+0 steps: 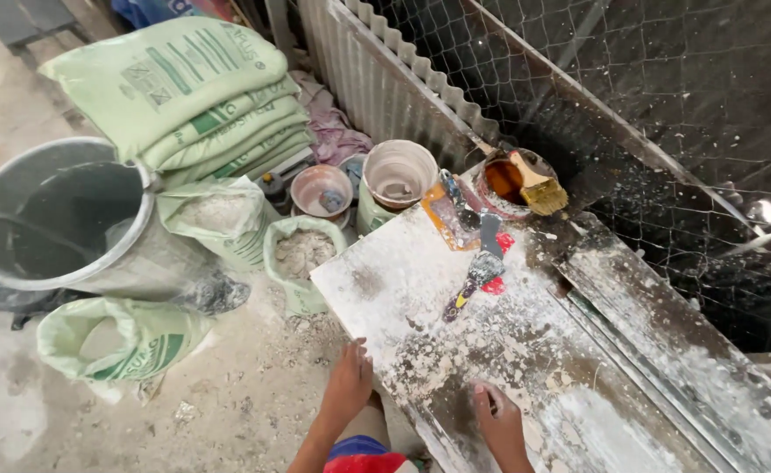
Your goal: Cleaning and preparing plaster molds for casting decorative cornices.
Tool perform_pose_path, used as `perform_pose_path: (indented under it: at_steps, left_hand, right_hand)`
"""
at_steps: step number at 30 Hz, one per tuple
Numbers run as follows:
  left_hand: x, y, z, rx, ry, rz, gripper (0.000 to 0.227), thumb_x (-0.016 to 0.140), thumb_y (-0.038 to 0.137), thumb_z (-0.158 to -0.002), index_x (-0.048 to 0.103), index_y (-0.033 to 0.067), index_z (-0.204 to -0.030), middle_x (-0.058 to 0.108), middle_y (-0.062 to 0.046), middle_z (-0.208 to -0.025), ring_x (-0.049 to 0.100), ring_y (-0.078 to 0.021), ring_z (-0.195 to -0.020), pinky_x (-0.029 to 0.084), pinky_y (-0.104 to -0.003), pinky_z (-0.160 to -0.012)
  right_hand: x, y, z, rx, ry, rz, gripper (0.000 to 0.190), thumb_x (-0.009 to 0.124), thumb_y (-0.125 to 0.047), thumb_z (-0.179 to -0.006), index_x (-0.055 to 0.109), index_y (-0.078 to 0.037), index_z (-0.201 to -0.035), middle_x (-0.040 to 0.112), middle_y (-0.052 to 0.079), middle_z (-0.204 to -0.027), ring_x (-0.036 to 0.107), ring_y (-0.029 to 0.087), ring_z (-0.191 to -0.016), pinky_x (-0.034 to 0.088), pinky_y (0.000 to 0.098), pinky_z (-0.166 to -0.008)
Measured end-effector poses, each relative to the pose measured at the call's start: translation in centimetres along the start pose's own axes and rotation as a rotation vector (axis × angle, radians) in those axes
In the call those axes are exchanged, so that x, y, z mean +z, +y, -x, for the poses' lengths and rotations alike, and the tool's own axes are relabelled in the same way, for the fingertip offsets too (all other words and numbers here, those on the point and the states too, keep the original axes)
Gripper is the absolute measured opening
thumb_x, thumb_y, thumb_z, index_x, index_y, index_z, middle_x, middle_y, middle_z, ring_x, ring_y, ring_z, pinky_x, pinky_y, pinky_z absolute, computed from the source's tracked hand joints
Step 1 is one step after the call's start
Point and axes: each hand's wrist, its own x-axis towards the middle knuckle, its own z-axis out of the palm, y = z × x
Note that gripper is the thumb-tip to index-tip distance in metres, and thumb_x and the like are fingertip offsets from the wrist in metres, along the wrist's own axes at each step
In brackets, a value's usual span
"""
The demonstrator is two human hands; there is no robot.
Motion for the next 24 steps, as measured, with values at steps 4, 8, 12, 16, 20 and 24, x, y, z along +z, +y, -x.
perform_pose_path:
  at_steps: [4,8,12,16,20,24]
  left_hand:
    - [-0.4,0.1,-8.0,-0.061,-0.028,0.08,0.042,0.06,0.012,-0.096,0.052,0.0011,-0.135,0.067,-0.024,-0.115,0.07,-0.039,-0.101,0.055,-0.045,-0.088]
    - [0.7,-1.4,-17.6,0.136,-0.049,0.043,0.038,0.061,0.01,-0.094,0.056,-0.0026,-0.13,0.069,-0.025,-0.109,0.067,-0.0418,-0.101,0.053,-0.049,-0.088]
    - [3.2,-1.9,-27.1,0.21,-0.067,-0.038,0.034,0.062,0.013,-0.095,0.06,-0.0035,-0.124,0.069,-0.027,-0.107,0.066,-0.0449,-0.1,0.052,-0.053,-0.089]
    - [7.4,-2.8,-34.6,0.231,-0.155,-0.103,0.037,0.063,0.014,-0.093,0.06,-0.0029,-0.126,0.068,-0.029,-0.107,0.065,-0.0469,-0.101,0.051,-0.054,-0.091]
    - [11.7,-4.1,-38.8,0.344,-0.209,-0.119,0.043,0.061,0.012,-0.09,0.061,0.0018,-0.132,0.069,-0.028,-0.11,0.065,-0.0462,-0.103,0.051,-0.055,-0.091]
    - [14.6,-4.3,-42.8,0.367,-0.228,-0.123,0.045,0.06,0.012,-0.09,0.06,0.0036,-0.134,0.069,-0.028,-0.112,0.065,-0.0463,-0.103,0.052,-0.055,-0.089]
  right_hand:
    - [1.2,-1.0,-4.1,-0.03,0.043,0.103,0.043,0.057,-0.042,-0.097,0.074,-0.014,-0.125,0.076,0.011,-0.104,0.071,0.019,-0.086,0.057,0.0328,-0.078]
    - [4.1,-3.9,-8.3,-0.074,0.085,0.199,0.049,0.053,-0.043,-0.099,0.061,-0.016,-0.14,0.062,0.018,-0.135,0.062,0.03,-0.121,0.049,0.042,-0.102]
    - [7.2,-7.4,-11.5,-0.081,0.071,0.399,0.054,0.053,-0.042,-0.099,0.054,-0.018,-0.146,0.045,0.022,-0.152,0.039,0.041,-0.143,0.031,0.0517,-0.118]
    - [9.5,-11.2,-11.2,0.078,0.061,0.512,0.054,0.055,-0.042,-0.097,0.053,-0.022,-0.148,0.033,0.027,-0.156,0.029,0.047,-0.145,0.028,0.0544,-0.118]
    - [9.9,-10.9,-10.6,0.147,0.107,0.565,0.045,0.059,-0.036,-0.095,0.06,-0.028,-0.139,0.034,0.021,-0.157,0.033,0.045,-0.143,0.032,0.0533,-0.117]
    - [9.3,-8.4,-10.6,0.045,0.266,0.444,0.041,0.064,-0.021,-0.089,0.064,-0.024,-0.13,0.048,0.018,-0.146,0.047,0.041,-0.134,0.041,0.0486,-0.115]
